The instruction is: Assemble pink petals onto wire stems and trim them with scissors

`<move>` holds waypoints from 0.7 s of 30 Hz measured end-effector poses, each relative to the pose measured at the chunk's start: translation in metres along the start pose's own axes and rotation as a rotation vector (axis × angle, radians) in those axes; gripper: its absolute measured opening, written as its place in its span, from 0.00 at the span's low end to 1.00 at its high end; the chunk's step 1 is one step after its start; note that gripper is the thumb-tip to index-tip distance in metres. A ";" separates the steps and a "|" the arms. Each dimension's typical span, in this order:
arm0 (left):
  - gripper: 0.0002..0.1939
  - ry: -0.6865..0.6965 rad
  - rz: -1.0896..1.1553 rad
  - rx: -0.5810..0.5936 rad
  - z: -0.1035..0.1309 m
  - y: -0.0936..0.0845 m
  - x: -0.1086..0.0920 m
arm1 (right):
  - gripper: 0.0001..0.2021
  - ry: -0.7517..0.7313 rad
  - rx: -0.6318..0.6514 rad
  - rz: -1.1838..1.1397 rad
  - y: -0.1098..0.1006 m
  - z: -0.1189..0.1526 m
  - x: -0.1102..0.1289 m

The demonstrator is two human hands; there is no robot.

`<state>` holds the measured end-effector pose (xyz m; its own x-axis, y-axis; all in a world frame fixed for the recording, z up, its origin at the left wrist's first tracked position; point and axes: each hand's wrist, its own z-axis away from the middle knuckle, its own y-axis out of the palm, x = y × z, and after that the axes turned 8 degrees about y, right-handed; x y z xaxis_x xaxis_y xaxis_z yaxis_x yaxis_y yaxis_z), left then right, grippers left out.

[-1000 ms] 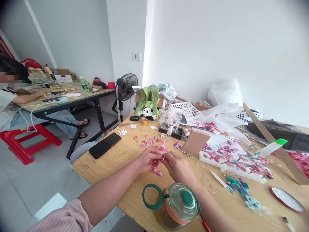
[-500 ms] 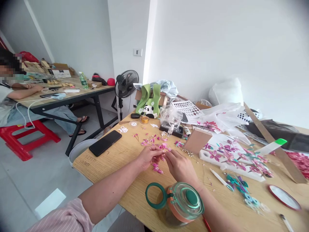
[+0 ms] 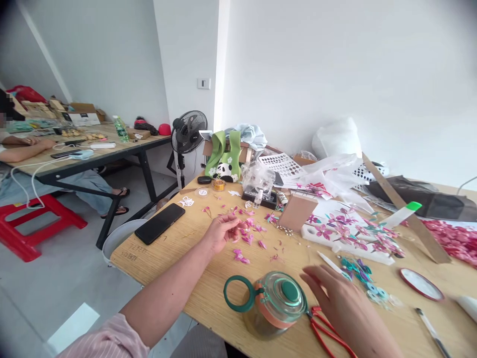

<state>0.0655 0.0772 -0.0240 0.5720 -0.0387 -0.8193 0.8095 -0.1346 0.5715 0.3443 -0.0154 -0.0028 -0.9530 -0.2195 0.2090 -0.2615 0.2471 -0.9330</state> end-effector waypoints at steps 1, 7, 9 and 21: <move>0.14 0.012 0.004 -0.004 0.000 -0.001 -0.004 | 0.15 0.012 0.014 0.013 -0.001 0.018 -0.013; 0.08 0.206 0.044 -0.139 0.006 -0.008 -0.046 | 0.16 0.102 0.143 0.098 0.014 0.094 -0.034; 0.07 0.282 0.053 -0.138 0.023 -0.005 -0.068 | 0.18 0.100 0.138 0.119 0.019 0.096 -0.026; 0.09 -0.291 -0.087 0.382 0.197 0.076 -0.019 | 0.11 0.157 0.038 0.122 0.019 0.086 -0.024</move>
<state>0.0896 -0.1276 0.0259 0.3990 -0.2793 -0.8733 0.7149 -0.5016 0.4871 0.3747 -0.0864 -0.0509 -0.9902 -0.0397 0.1338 -0.1393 0.2262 -0.9641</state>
